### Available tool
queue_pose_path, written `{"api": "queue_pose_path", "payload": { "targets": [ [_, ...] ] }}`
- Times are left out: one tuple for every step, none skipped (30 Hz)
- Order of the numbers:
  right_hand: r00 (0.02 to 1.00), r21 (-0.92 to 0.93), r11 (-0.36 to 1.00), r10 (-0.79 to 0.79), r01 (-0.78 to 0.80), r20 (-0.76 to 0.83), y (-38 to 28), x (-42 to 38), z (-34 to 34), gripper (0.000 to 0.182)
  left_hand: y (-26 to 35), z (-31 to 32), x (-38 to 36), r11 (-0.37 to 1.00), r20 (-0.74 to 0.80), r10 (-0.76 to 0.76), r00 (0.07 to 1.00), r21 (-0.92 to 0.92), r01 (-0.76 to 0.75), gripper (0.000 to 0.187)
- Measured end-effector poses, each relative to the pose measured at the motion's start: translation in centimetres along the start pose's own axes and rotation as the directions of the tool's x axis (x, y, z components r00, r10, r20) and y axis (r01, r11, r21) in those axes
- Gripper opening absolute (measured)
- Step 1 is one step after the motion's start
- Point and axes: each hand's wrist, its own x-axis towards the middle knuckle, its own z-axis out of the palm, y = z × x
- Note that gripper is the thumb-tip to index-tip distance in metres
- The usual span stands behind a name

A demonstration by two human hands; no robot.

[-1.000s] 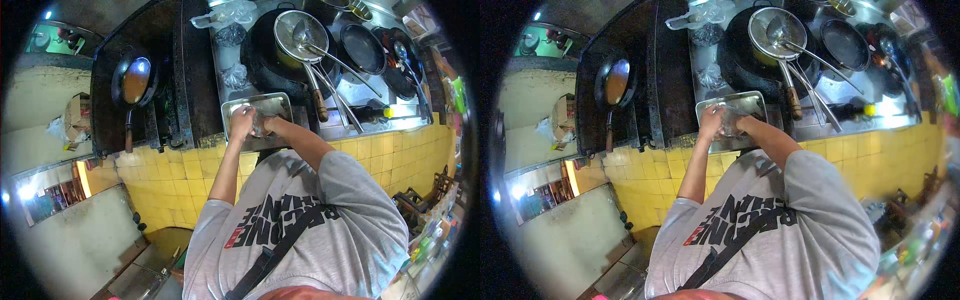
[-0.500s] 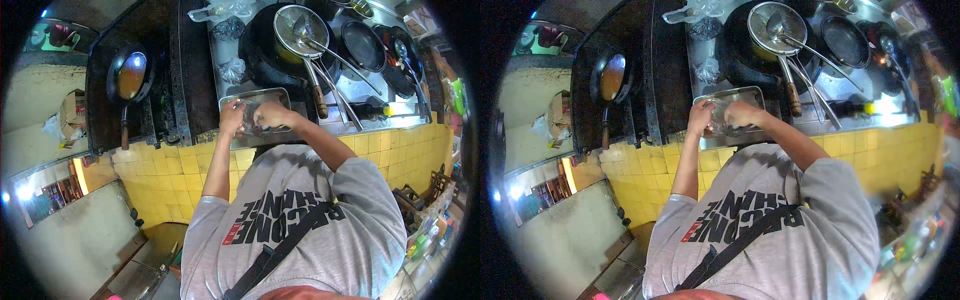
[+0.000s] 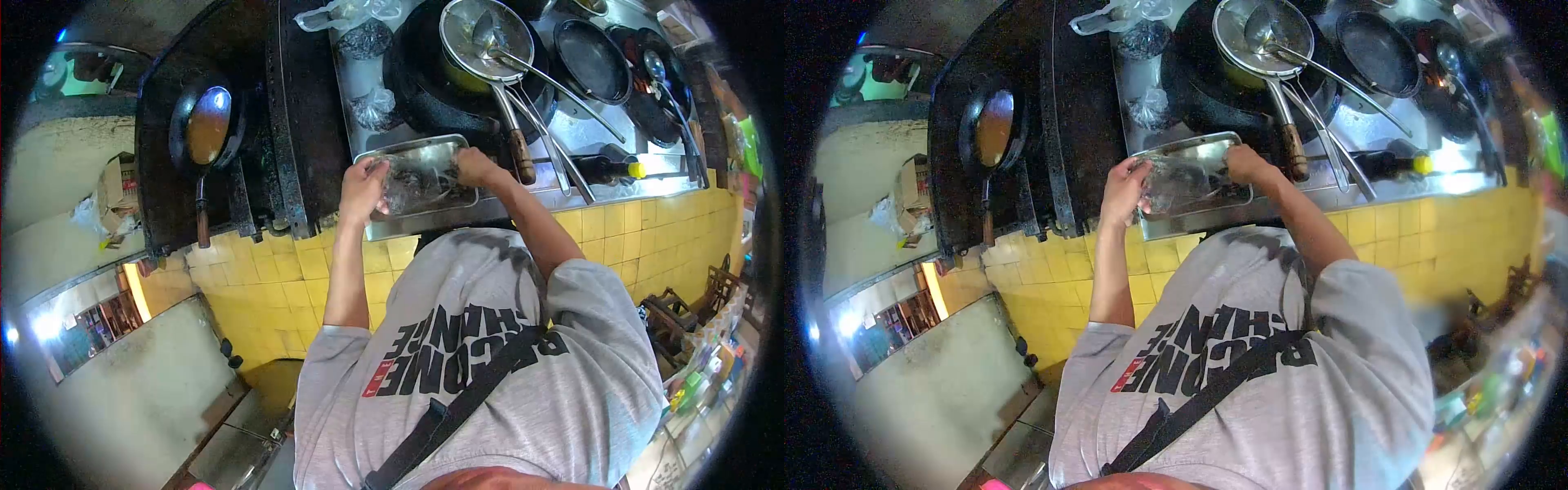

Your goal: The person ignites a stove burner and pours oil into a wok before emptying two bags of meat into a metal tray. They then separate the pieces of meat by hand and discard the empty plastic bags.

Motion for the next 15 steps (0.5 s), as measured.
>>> {"api": "queue_pose_path", "payload": {
  "targets": [
    [0.998, -0.046, 0.997, -0.055, 0.055, 0.001, -0.2, 0.2, 0.3, 0.02, 0.3, 0.0, -0.1, 1.0, 0.004, 0.014, 1.0, 0.0, -0.014, 0.016],
    [0.994, -0.092, 0.989, -0.112, 0.112, 0.006, -0.4, 0.3, 0.5, 0.02, 0.7, 0.0, -0.3, 1.0, 0.001, 0.013, 1.0, 0.001, -0.013, 0.016],
    [0.993, -0.09, 0.989, -0.115, 0.115, 0.007, -0.3, 0.3, 0.5, 0.02, 1.1, 0.1, -0.5, 1.0, 0.004, 0.01, 1.0, -0.012, -0.01, 0.015],
    [0.992, -0.016, 0.997, -0.071, 0.07, -0.1, -1.3, -0.7, -0.8, 0.018, 1.2, 0.1, -0.6, 1.0, 0.008, 0.006, 1.0, -0.026, -0.006, 0.015],
    [0.979, 0.062, 0.998, -0.018, 0.031, -0.202, -2.5, -1.6, -2.2, 0.016, 0.9, 0.1, -0.5, 1.0, 0.005, 0.004, 1.0, -0.027, -0.003, 0.015],
    [0.98, 0.063, 0.997, -0.021, 0.034, -0.2, -3.6, -2.5, -3.8, 0.016, 0.3, 0.0, -0.1, 0.999, 0.015, 0.016, 1.0, -0.04, -0.016, 0.015],
    [0.966, 0.115, 0.98, -0.134, 0.163, -0.222, -4.8, -3.4, -5.5, 0.015, -0.1, 0.0, 0.2, 0.998, 0.024, 0.03, 0.999, -0.056, -0.029, 0.015],
    [0.938, 0.165, 0.944, -0.241, 0.286, -0.249, -5.9, -3.9, -6.1, 0.014, -0.4, 0.1, 0.3, 0.998, 0.023, 0.026, 0.999, -0.057, -0.025, 0.015],
    [0.912, 0.26, 0.889, -0.309, 0.378, -0.268, -6.8, -3.9, -5.3, 0.013, -0.6, 0.4, 0.3, 0.998, 0.012, 0.01, 1.0, -0.055, -0.01, 0.015],
    [0.892, 0.343, 0.827, -0.374, 0.445, -0.255, -7.7, -3.6, -4.6, 0.012, -0.7, 0.6, 0.5, 0.999, 0.003, 0.001, 1.0, -0.052, -0.001, 0.015],
    [0.913, 0.24, 0.881, -0.381, 0.407, -0.146, -8.4, -2.8, -3.6, 0.013, -0.8, 0.8, 0.7, 0.999, 0.009, 0.005, 1.0, -0.049, -0.004, 0.015],
    [0.928, 0.132, 0.919, -0.371, 0.372, -0.035, -9.1, -2.0, -2.3, 0.015, -0.9, 0.9, 0.7, 0.998, 0.03, -0.008, 1.0, -0.058, 0.009, 0.016],
    [0.929, 0.132, 0.92, -0.367, 0.369, -0.042, -9.4, -0.9, -0.9, 0.015, -1.0, 1.0, 0.7, 0.998, 0.05, -0.018, 0.999, -0.066, 0.022, 0.016],
    [0.97, 0.235, 0.944, -0.242, 0.231, 0.02, -9.6, 0.4, 0.6, 0.017, -0.9, 1.1, 0.6, 0.998, 0.053, -0.015, 0.998, -0.06, 0.018, 0.016],
    [0.988, 0.327, 0.941, -0.122, 0.085, 0.093, -9.8, 1.2, 1.4, 0.019, -0.7, 1.4, 0.4, 1.0, 0.039, -0.025, 0.999, -0.01, 0.026, 0.017]
  ]
}}
